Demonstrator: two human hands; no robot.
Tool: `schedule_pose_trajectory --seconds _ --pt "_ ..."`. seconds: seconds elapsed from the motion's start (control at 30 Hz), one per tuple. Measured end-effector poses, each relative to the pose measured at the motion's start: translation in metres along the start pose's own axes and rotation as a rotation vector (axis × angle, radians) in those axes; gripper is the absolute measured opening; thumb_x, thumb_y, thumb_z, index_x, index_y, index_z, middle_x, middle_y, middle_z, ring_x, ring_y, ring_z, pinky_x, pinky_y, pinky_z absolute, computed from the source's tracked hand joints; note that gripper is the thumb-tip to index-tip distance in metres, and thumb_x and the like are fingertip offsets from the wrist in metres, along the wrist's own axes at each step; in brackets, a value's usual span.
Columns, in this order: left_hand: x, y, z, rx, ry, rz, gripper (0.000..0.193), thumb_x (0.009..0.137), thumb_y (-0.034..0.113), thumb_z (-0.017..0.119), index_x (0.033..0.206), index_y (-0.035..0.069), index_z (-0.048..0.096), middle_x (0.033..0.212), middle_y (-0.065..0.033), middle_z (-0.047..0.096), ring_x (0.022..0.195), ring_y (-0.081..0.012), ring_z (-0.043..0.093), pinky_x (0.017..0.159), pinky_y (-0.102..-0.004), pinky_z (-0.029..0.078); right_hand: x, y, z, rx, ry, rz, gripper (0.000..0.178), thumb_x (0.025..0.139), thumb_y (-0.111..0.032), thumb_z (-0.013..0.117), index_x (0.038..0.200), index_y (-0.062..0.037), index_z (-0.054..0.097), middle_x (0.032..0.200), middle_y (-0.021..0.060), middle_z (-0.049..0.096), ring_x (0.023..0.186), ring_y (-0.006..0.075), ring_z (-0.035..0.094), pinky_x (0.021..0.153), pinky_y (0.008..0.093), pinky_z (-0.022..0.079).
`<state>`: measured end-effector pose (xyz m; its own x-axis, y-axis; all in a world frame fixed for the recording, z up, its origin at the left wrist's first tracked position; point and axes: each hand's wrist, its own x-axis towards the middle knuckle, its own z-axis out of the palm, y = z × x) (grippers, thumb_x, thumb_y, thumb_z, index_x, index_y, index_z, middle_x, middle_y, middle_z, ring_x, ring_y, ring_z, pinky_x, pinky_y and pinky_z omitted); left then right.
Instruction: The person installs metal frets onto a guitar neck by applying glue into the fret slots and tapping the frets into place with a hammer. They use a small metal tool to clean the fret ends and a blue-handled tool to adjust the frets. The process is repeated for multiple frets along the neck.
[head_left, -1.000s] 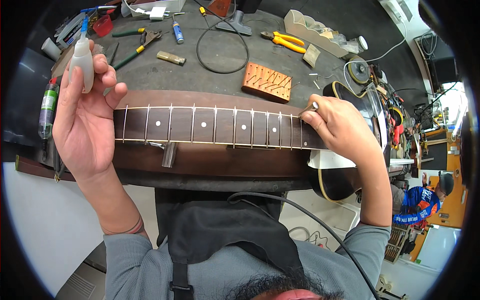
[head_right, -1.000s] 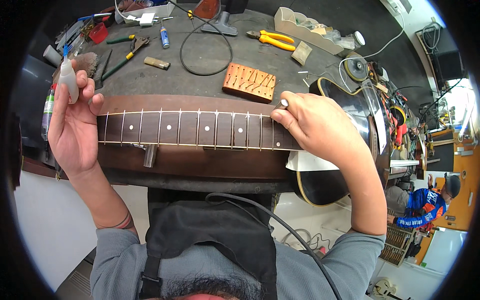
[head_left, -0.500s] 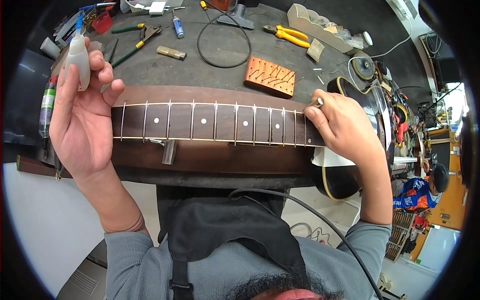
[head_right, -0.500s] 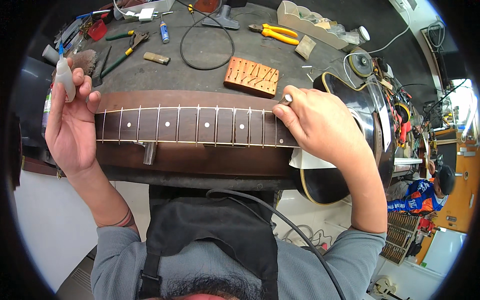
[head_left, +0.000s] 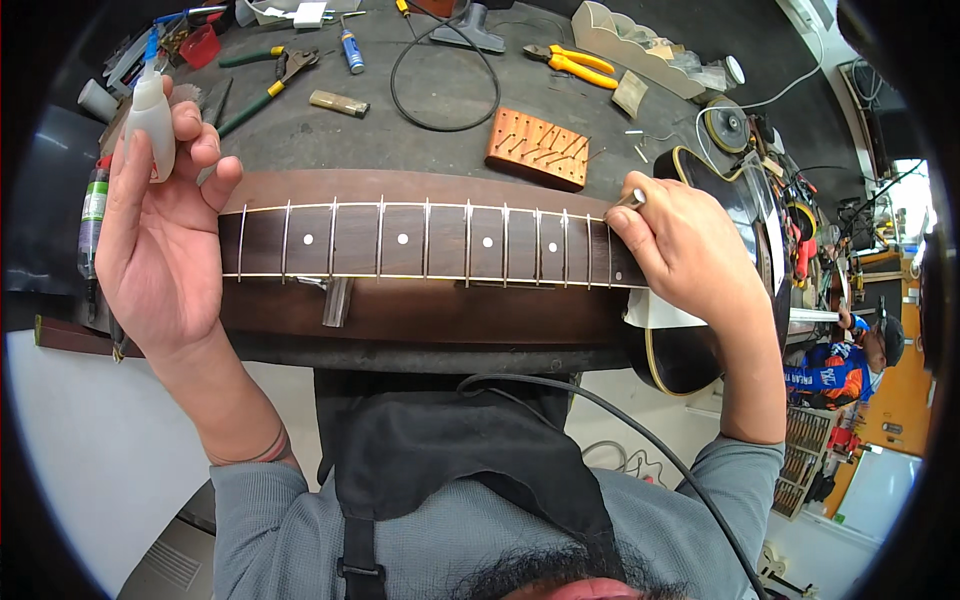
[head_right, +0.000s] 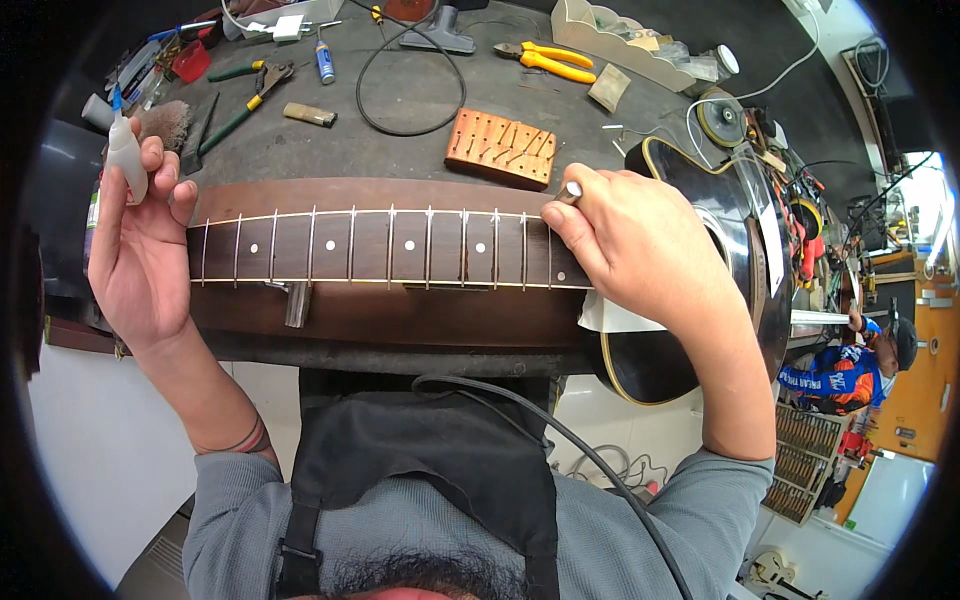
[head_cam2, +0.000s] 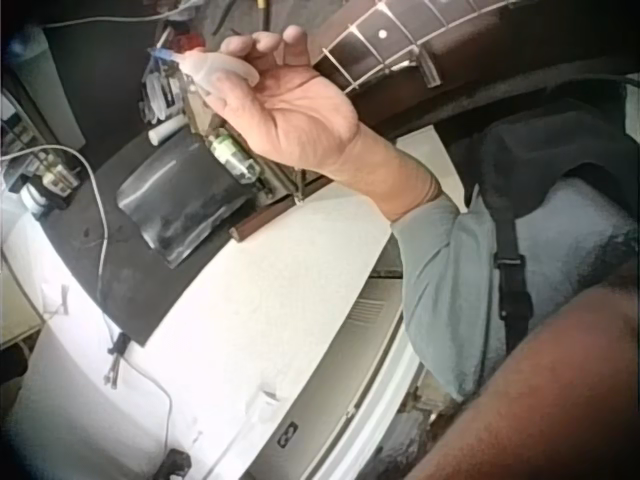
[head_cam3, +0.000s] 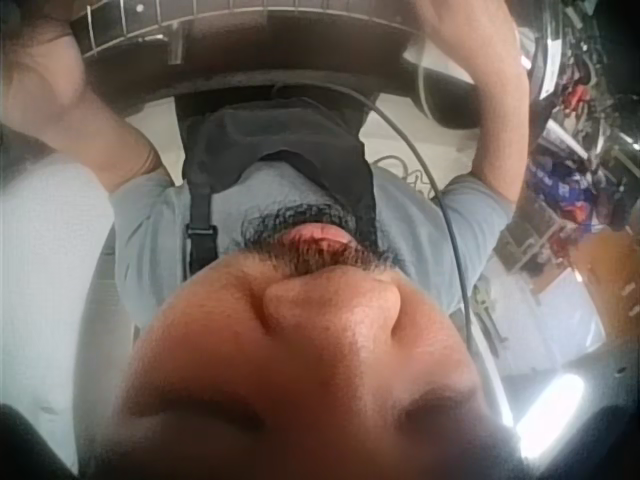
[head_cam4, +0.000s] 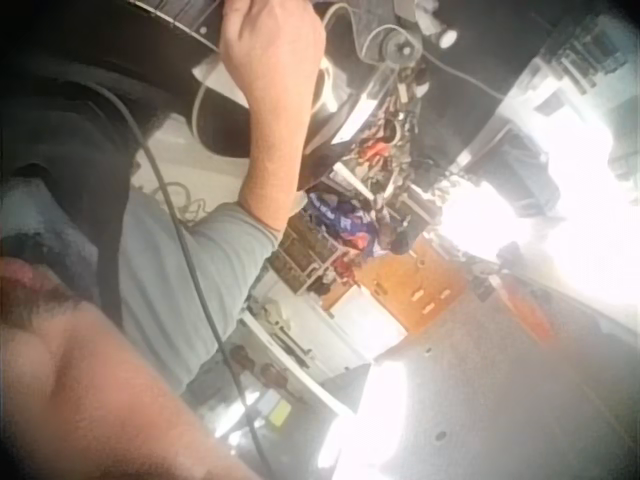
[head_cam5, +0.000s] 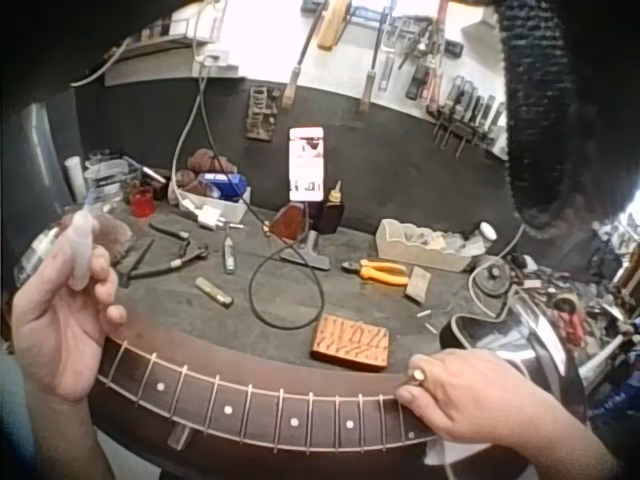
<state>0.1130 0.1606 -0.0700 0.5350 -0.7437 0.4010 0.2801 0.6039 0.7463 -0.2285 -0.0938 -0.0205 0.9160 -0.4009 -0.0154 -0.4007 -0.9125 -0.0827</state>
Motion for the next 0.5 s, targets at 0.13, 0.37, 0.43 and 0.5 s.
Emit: schedule_pose_trajectory --seconds 0.13,0.37,0.43,0.5 --pt "-0.0006 0.0012 0.0013 0.002 0.002 0.004 0.049 0.120 0.019 0.048 0.160 -0.010 0.047 0.129 -0.0180 0.066 0.114 -0.0218 0.066 0.098 -0.0396 0.065 0.0006 -0.0001 -0.0008 0.008 -0.013 0.007 0.035 0.112 -0.033 0.062 0.097 -0.0018 0.061 0.082 0.0229 0.068 0.086 0.0448 0.071 0.078 0.0543 0.054" --pt "-0.0002 0.0011 -0.0017 -0.015 -0.020 0.000 0.048 0.120 0.018 0.048 0.159 -0.010 0.048 0.131 -0.0185 0.065 0.115 -0.0225 0.066 0.099 -0.0400 0.065 -0.0003 0.0000 0.0007 0.002 0.000 0.002 0.034 0.112 -0.034 0.062 0.099 -0.0018 0.062 0.083 0.0226 0.069 0.087 0.0447 0.071 0.079 0.0541 0.055" --pt "0.0001 0.0003 -0.0025 -0.009 -0.020 0.002 0.048 0.120 0.018 0.048 0.159 -0.010 0.048 0.131 -0.0187 0.065 0.115 -0.0227 0.066 0.099 -0.0401 0.065 -0.0009 0.0002 0.0010 -0.004 0.003 0.000 0.035 0.112 -0.034 0.062 0.099 -0.0018 0.062 0.084 0.0226 0.069 0.087 0.0445 0.071 0.079 0.0540 0.055" --pt "0.0005 -0.0010 -0.0031 -0.010 -0.021 0.001 0.048 0.120 0.018 0.048 0.159 -0.011 0.048 0.131 -0.0189 0.065 0.116 -0.0228 0.066 0.099 -0.0402 0.065 -0.0020 -0.0004 0.0016 -0.010 0.012 0.003 0.035 0.112 -0.034 0.061 0.099 -0.0017 0.062 0.084 0.0226 0.069 0.088 0.0444 0.071 0.079 0.0540 0.055"
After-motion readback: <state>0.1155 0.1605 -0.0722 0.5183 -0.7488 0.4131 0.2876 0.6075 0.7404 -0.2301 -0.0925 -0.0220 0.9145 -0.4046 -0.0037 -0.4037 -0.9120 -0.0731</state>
